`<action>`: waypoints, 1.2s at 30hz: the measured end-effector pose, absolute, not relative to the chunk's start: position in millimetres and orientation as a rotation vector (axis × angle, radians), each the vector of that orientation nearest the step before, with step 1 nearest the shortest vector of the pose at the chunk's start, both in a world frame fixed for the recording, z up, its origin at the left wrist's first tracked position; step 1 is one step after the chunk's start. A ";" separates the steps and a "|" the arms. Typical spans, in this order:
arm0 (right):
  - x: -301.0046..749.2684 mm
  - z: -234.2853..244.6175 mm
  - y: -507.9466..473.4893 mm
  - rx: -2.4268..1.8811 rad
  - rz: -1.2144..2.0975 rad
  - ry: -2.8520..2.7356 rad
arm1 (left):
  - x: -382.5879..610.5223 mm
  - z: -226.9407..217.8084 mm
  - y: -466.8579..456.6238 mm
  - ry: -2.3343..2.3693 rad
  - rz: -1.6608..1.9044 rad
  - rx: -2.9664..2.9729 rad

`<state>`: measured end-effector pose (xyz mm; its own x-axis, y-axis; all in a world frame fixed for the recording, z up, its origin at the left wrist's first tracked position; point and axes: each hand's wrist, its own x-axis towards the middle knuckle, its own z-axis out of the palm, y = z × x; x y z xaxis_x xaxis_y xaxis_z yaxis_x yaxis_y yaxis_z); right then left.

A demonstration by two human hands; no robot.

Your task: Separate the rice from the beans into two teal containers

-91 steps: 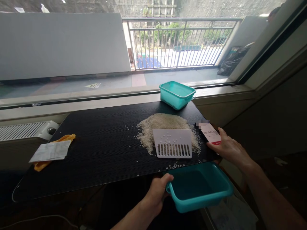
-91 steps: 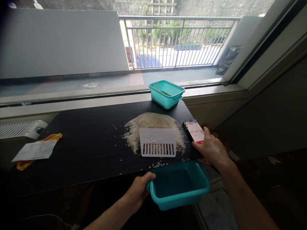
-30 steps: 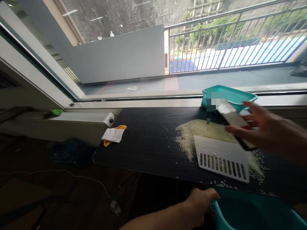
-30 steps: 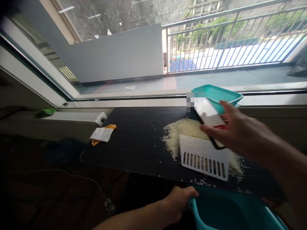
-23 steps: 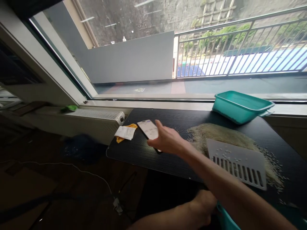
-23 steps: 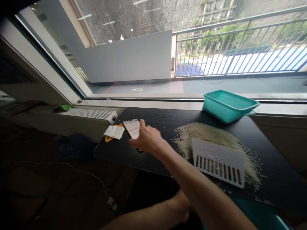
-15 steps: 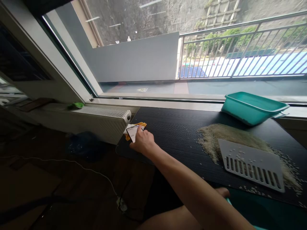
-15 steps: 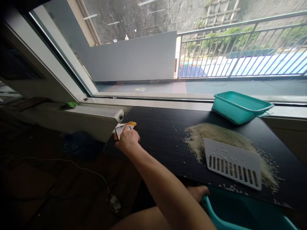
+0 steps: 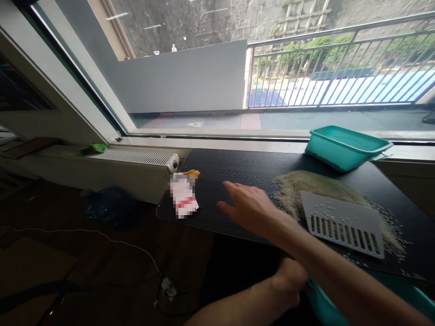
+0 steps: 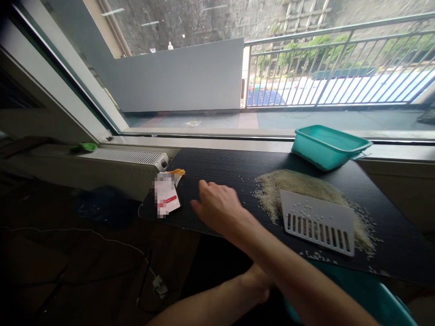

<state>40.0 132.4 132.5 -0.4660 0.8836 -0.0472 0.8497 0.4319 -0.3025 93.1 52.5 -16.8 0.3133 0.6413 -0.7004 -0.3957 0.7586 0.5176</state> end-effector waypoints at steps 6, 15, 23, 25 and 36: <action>254.7 156.9 103.7 -1.857 0.085 -2.343 | 113.9 -22.2 50.9 1.134 0.552 0.357; 323.7 88.5 81.3 -1.791 0.023 -2.544 | 122.1 -17.5 45.8 1.082 0.516 0.392; 312.2 61.7 90.8 -1.726 0.040 -2.605 | 122.0 -14.7 48.8 1.128 0.517 0.350; 311.4 59.9 90.5 -1.730 0.043 -2.596 | 121.2 -15.5 48.8 1.134 0.513 0.354; 308.5 80.5 84.0 -1.693 -0.002 -2.589 | 114.1 -23.6 47.8 1.107 0.548 0.392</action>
